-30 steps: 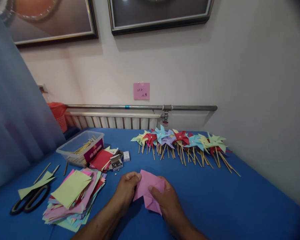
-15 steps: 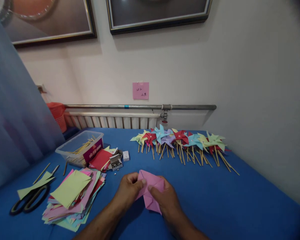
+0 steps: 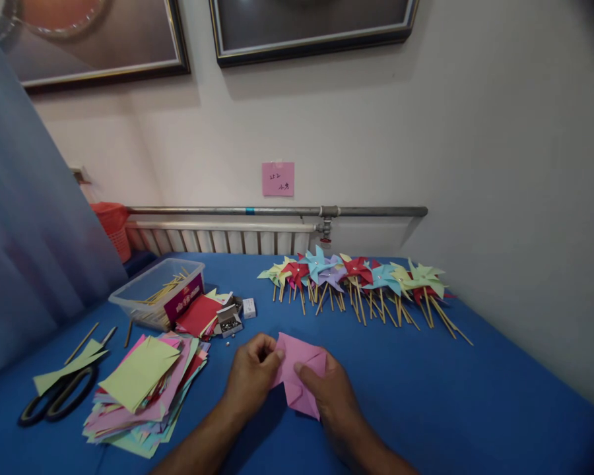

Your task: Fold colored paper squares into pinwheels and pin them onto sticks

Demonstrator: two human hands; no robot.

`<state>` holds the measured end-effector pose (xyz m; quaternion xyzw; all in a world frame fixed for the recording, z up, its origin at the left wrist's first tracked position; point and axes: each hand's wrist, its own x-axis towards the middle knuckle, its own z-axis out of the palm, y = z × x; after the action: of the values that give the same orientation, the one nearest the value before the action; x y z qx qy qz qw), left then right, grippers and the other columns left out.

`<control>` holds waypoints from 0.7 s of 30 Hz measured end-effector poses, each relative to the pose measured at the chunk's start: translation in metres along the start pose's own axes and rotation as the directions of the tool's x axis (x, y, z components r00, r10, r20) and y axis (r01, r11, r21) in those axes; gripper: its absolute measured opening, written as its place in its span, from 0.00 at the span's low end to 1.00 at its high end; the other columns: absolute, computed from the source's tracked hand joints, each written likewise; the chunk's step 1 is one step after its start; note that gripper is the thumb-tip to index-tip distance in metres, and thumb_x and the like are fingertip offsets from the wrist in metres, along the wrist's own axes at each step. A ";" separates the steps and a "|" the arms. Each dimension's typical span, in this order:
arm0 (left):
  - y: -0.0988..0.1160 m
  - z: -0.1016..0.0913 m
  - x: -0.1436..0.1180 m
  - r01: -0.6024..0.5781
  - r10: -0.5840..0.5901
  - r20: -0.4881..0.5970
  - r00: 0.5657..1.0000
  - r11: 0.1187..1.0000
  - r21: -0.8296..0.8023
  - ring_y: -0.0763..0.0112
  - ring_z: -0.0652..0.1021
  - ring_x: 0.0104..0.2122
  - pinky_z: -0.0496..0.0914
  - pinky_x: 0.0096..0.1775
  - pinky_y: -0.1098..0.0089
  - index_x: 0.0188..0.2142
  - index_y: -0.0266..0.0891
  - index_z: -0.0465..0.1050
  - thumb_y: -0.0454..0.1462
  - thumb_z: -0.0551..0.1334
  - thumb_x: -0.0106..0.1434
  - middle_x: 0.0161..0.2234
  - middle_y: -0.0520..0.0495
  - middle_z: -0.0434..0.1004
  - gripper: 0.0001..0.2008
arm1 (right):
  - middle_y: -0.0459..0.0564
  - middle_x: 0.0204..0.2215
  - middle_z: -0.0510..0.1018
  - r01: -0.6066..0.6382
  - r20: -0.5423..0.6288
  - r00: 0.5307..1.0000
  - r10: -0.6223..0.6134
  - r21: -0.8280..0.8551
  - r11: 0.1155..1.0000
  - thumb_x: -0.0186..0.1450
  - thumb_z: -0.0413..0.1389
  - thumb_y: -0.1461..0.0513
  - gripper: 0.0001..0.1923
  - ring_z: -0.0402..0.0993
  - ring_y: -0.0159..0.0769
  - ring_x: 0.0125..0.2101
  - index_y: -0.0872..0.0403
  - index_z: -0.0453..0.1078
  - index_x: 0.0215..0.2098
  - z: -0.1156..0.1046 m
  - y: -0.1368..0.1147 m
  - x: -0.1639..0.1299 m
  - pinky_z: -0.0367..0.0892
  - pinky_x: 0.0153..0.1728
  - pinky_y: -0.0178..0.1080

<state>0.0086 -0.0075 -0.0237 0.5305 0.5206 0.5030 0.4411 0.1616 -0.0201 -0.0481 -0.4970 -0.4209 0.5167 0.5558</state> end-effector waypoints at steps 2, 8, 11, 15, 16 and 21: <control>0.004 -0.001 -0.003 -0.036 0.038 -0.018 0.999 0.996 0.077 0.75 0.64 0.22 0.56 0.26 0.73 0.25 0.39 0.68 0.43 0.67 0.57 0.20 0.57 0.64 0.13 | 0.53 0.37 0.87 -0.009 0.017 1.000 0.009 0.017 1.000 0.53 0.66 0.56 0.18 0.83 0.48 0.36 0.54 0.78 0.42 -0.001 0.001 0.000 0.77 0.37 0.44; 0.005 -0.006 -0.009 -0.384 0.377 0.089 0.922 0.860 0.335 0.69 0.74 0.31 0.65 0.36 0.71 0.29 0.39 0.76 0.33 0.61 0.64 0.29 0.49 0.75 0.08 | 0.53 0.38 0.87 -0.009 0.028 1.000 0.007 0.047 0.999 0.54 0.68 0.55 0.21 0.83 0.49 0.37 0.54 0.78 0.44 -0.002 0.003 0.001 0.77 0.40 0.45; 0.004 -0.008 -0.011 -0.513 0.480 0.184 0.858 0.776 0.367 0.67 0.77 0.35 0.67 0.39 0.69 0.34 0.40 0.79 0.32 0.57 0.68 0.33 0.46 0.77 0.11 | 0.54 0.39 0.87 -0.016 0.042 0.999 0.012 0.092 0.996 0.55 0.68 0.53 0.22 0.83 0.49 0.39 0.55 0.78 0.45 -0.002 0.004 0.001 0.77 0.42 0.46; 0.005 -0.009 -0.011 -0.582 0.514 0.273 0.813 0.708 0.401 0.66 0.77 0.36 0.68 0.38 0.68 0.37 0.40 0.80 0.32 0.55 0.70 0.35 0.44 0.79 0.13 | 0.54 0.36 0.86 -0.065 0.092 0.995 0.050 0.162 0.985 0.55 0.68 0.53 0.22 0.83 0.47 0.35 0.56 0.77 0.44 -0.002 0.007 0.002 0.76 0.41 0.46; 0.006 -0.010 -0.011 -0.591 0.516 0.289 0.806 0.693 0.413 0.66 0.77 0.36 0.68 0.38 0.67 0.37 0.40 0.80 0.32 0.55 0.70 0.36 0.44 0.79 0.14 | 0.53 0.36 0.86 -0.076 0.099 0.993 0.059 0.179 0.981 0.55 0.68 0.53 0.22 0.83 0.46 0.35 0.55 0.77 0.44 -0.002 0.008 0.003 0.76 0.41 0.45; 0.005 -0.013 -0.010 -0.641 0.547 0.340 0.765 0.600 0.478 0.65 0.77 0.35 0.67 0.39 0.66 0.39 0.41 0.81 0.32 0.54 0.71 0.36 0.43 0.80 0.15 | 0.52 0.35 0.86 -0.068 0.071 0.996 0.057 0.157 0.985 0.57 0.67 0.51 0.20 0.82 0.45 0.34 0.55 0.77 0.42 -0.001 0.004 0.001 0.75 0.38 0.43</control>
<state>-0.0037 -0.0182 -0.0183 0.8175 0.4019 0.3980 0.1085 0.1620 -0.0196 -0.0526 -0.4466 -0.3808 0.5821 0.5628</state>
